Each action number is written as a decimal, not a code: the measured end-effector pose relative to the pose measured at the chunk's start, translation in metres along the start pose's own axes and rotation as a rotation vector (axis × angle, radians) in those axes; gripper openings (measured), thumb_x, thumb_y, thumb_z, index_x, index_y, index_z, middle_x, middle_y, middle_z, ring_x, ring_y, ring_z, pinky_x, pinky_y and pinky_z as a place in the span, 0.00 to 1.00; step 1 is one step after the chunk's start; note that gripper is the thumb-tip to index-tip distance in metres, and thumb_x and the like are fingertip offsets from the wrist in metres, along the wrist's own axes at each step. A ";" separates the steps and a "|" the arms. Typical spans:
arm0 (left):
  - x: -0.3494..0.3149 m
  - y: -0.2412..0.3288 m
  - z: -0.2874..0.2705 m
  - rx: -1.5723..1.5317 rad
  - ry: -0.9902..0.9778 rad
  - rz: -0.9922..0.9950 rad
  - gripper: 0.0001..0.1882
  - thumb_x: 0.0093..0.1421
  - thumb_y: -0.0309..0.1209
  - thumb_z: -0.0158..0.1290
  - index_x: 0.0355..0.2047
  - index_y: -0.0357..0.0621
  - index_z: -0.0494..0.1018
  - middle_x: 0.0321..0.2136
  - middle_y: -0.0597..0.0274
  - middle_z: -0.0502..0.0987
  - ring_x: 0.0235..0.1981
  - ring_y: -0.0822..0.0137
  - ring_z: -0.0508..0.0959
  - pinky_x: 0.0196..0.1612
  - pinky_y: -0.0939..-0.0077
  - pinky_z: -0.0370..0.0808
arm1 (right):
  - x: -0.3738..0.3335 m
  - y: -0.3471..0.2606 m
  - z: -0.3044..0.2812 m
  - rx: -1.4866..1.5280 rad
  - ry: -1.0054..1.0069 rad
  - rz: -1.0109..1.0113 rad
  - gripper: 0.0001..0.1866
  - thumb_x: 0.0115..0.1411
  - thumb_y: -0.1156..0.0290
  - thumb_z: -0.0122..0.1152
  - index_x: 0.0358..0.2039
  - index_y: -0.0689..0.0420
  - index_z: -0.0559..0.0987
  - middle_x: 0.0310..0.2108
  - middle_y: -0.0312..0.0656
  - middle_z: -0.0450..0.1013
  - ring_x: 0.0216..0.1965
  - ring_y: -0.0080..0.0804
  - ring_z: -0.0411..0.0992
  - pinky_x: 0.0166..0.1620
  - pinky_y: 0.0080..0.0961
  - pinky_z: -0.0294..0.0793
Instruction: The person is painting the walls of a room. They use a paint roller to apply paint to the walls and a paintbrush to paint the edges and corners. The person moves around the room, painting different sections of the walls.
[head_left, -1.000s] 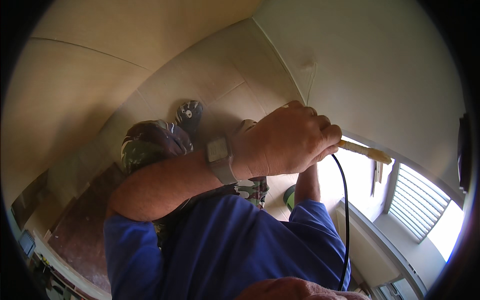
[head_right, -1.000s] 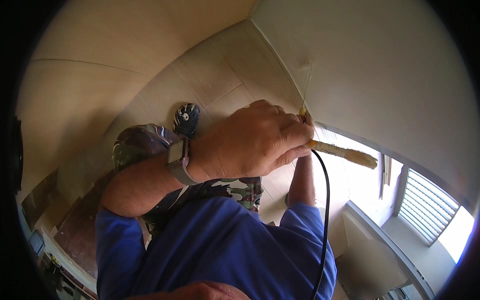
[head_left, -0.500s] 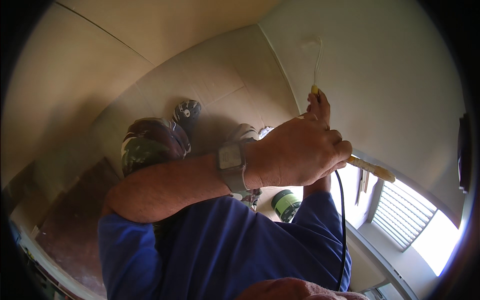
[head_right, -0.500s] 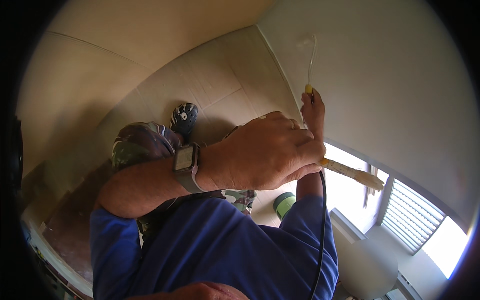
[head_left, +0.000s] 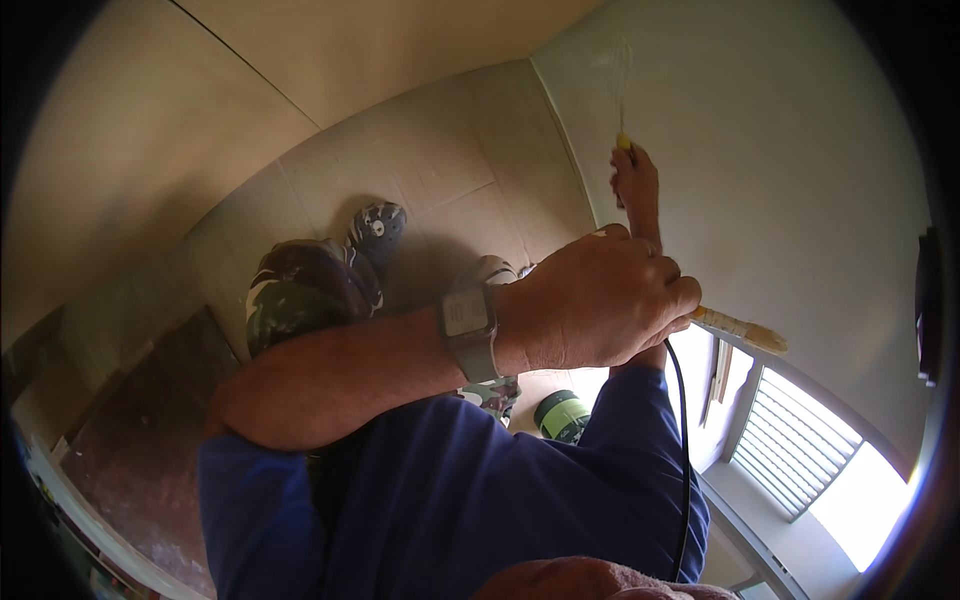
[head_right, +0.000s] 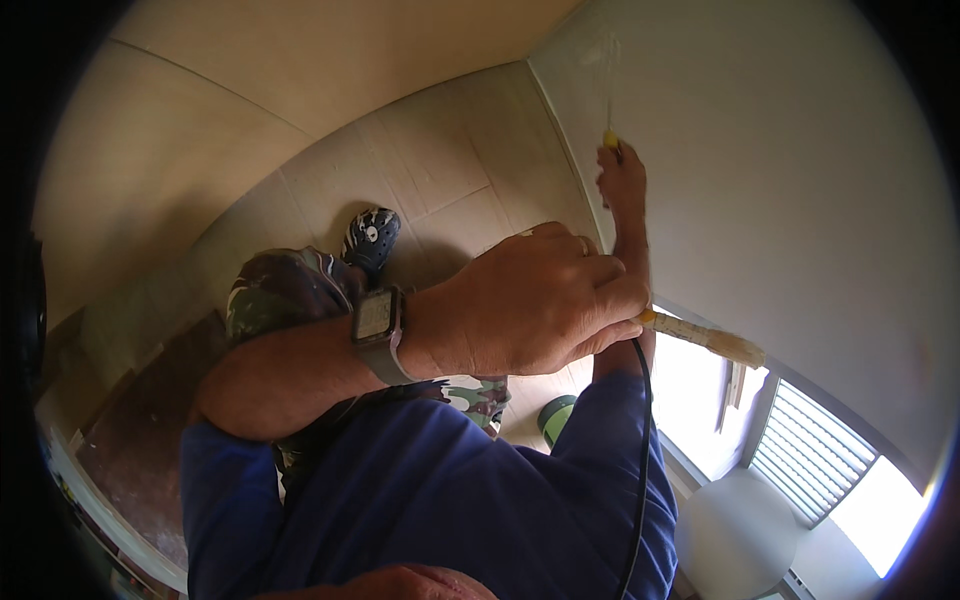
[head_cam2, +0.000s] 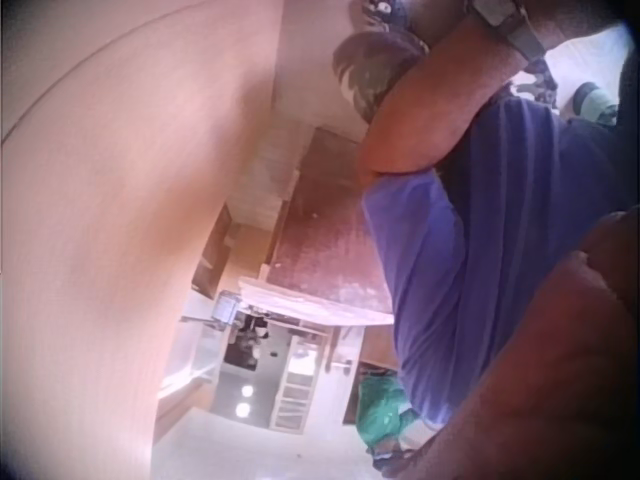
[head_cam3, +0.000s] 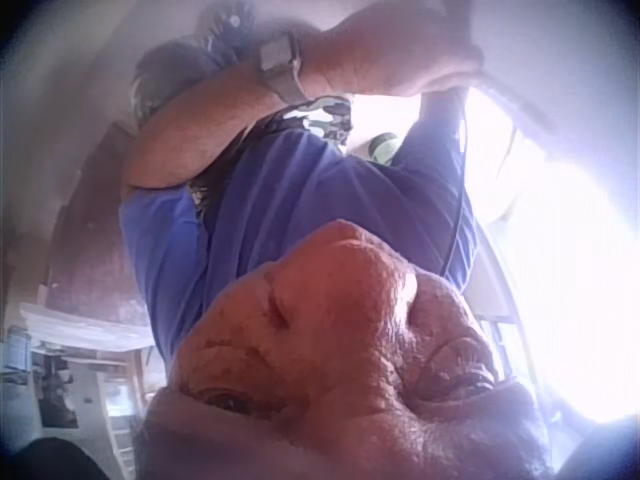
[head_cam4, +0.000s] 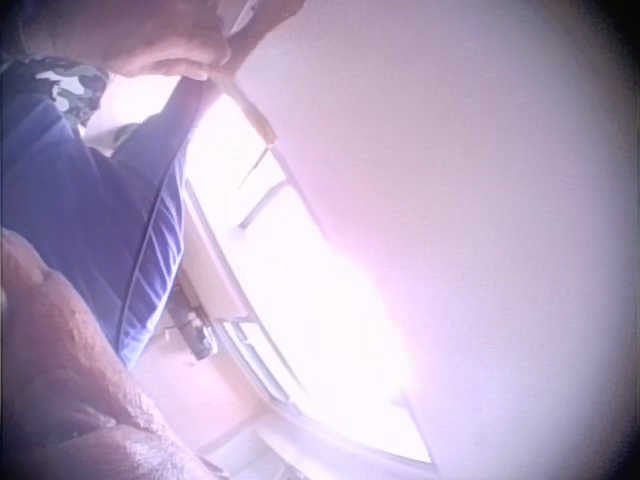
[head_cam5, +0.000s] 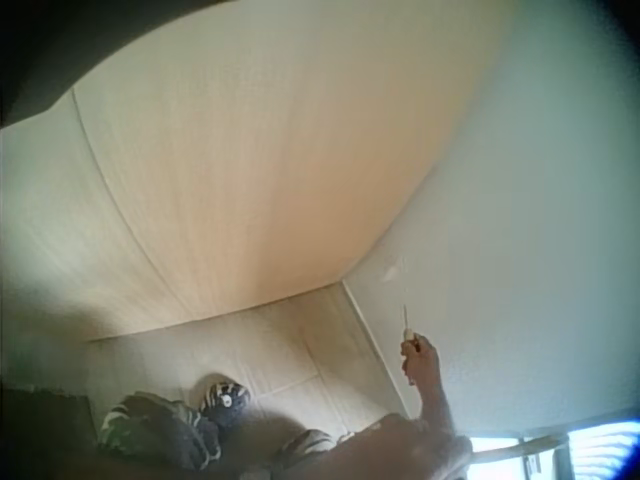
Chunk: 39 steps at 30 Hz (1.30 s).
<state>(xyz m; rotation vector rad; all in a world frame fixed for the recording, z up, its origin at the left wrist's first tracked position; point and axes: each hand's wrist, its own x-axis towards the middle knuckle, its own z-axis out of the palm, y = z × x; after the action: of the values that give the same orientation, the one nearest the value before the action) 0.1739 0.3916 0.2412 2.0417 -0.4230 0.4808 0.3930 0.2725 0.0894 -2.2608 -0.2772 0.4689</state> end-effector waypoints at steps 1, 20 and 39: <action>-0.001 0.000 0.000 0.007 -0.011 -0.007 0.10 0.58 0.36 0.50 0.30 0.40 0.70 0.20 0.63 0.73 0.22 0.65 0.75 0.30 0.68 0.69 | -0.013 0.010 -0.008 0.009 0.016 -0.005 0.14 0.57 0.64 0.52 0.38 0.60 0.73 0.20 0.36 0.68 0.13 0.18 0.62 0.12 0.19 0.59; -0.009 0.003 0.008 0.114 -0.029 0.077 0.10 0.59 0.37 0.47 0.33 0.42 0.70 0.23 0.63 0.75 0.26 0.65 0.75 0.34 0.68 0.69 | -0.117 0.089 -0.014 0.280 0.278 0.091 0.15 0.59 0.69 0.51 0.44 0.61 0.71 0.24 0.36 0.67 0.25 0.22 0.64 0.27 0.21 0.65; -0.007 -0.006 -0.019 0.045 -0.068 -0.038 0.10 0.58 0.36 0.50 0.27 0.41 0.70 0.18 0.63 0.73 0.22 0.68 0.74 0.29 0.71 0.69 | 0.066 0.030 0.083 -0.136 -0.061 -0.036 0.18 0.57 0.63 0.51 0.44 0.61 0.72 0.26 0.45 0.71 0.24 0.30 0.70 0.28 0.29 0.71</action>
<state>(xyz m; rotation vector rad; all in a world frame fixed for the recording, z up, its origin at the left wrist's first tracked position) 0.1675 0.4116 0.2415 2.1104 -0.4161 0.4022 0.4202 0.3304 -0.0001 -2.3722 -0.3902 0.5143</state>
